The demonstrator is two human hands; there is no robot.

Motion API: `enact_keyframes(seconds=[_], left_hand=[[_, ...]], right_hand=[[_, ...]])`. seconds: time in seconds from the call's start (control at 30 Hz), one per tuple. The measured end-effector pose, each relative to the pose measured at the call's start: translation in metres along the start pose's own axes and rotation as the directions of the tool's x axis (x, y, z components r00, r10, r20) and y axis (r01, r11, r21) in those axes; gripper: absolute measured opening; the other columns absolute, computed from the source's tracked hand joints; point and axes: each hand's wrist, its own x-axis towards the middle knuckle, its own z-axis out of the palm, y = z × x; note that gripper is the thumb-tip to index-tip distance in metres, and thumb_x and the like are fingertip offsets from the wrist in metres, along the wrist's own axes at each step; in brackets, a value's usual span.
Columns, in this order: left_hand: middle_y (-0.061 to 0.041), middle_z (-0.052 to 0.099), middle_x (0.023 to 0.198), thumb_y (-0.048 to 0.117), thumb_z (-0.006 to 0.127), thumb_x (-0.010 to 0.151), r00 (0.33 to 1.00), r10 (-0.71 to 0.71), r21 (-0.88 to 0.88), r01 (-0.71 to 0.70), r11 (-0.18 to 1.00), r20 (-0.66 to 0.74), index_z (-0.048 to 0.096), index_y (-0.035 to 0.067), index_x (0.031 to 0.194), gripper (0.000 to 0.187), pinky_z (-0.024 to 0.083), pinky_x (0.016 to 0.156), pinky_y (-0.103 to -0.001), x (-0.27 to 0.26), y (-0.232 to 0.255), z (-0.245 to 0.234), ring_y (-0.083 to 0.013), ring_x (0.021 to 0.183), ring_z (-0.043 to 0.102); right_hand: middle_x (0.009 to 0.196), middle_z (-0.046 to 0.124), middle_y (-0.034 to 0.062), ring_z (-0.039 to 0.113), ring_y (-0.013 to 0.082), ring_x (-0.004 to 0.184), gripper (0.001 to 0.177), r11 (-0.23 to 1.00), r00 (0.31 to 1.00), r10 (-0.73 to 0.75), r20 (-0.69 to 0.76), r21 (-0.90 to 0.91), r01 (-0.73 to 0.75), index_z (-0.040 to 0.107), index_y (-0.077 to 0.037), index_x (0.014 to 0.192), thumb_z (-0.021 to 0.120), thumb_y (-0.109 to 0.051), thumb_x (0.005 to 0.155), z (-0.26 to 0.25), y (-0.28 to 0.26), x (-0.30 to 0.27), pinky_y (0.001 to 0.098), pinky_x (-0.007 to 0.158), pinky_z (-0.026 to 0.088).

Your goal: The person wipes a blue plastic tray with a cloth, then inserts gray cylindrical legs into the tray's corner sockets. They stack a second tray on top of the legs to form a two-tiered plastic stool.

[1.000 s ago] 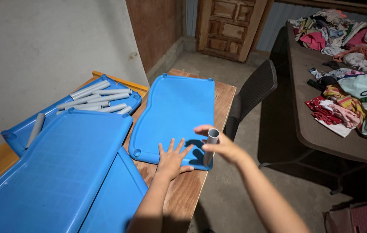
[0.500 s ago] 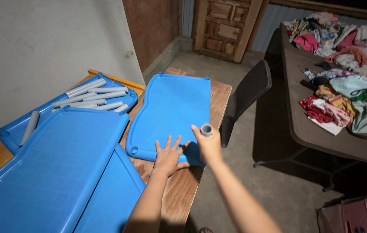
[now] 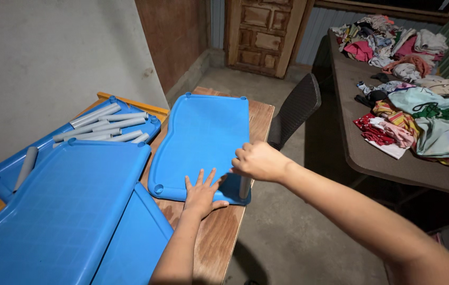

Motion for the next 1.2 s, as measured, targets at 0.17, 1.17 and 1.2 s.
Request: enact_keyframes(seconds=[0.17, 1.17, 1.2], left_hand=[[0.001, 0.015, 0.168, 0.069, 0.068, 0.076, 1.000, 0.012, -0.009, -0.012, 1.000, -0.021, 0.038, 0.035, 0.155, 0.092, 0.011, 0.115, -0.077, 0.001, -0.002, 0.003, -0.0346, 0.154, 0.014], [0.002, 0.053, 0.058, 0.020, 0.080, 0.088, 0.937, 0.032, -0.932, -0.344, -0.114, -0.349, 0.060, 0.004, 0.074, 0.030, 0.034, 0.046, -0.025, 0.073, 0.091, -0.054, -0.0074, 0.050, 0.046], [0.001, 0.054, 0.059, 0.018, 0.080, 0.086, 0.946, 0.143, -0.942, -0.259, -0.212, -0.292, 0.059, 0.005, 0.074, 0.028, 0.035, 0.046, -0.025, 0.073, 0.079, -0.059, -0.0073, 0.049, 0.046]], right_hand=[[0.073, 0.072, 0.0098, 0.071, 0.0262, 0.063, 0.016, 0.924, 0.923, 0.382, 0.043, -0.046, -0.380, 0.072, -0.013, 0.078, 0.069, -0.024, 0.089, 0.025, -0.016, 0.023, 0.0386, 0.053, 0.057], [0.164, 0.024, 0.0201, 0.015, 0.0370, 0.155, 0.094, 0.414, 0.779, 0.587, 0.221, 0.745, -0.523, 0.035, -0.009, 0.153, 0.071, 0.003, 0.067, 0.190, -0.083, -0.069, 0.0499, 0.123, 0.016], [0.165, 0.024, 0.0192, 0.015, 0.0364, 0.155, 0.092, 0.417, 0.776, 0.586, 0.235, 0.733, -0.538, 0.037, -0.010, 0.152, 0.071, 0.003, 0.068, 0.190, -0.084, -0.069, 0.0495, 0.124, 0.017]])
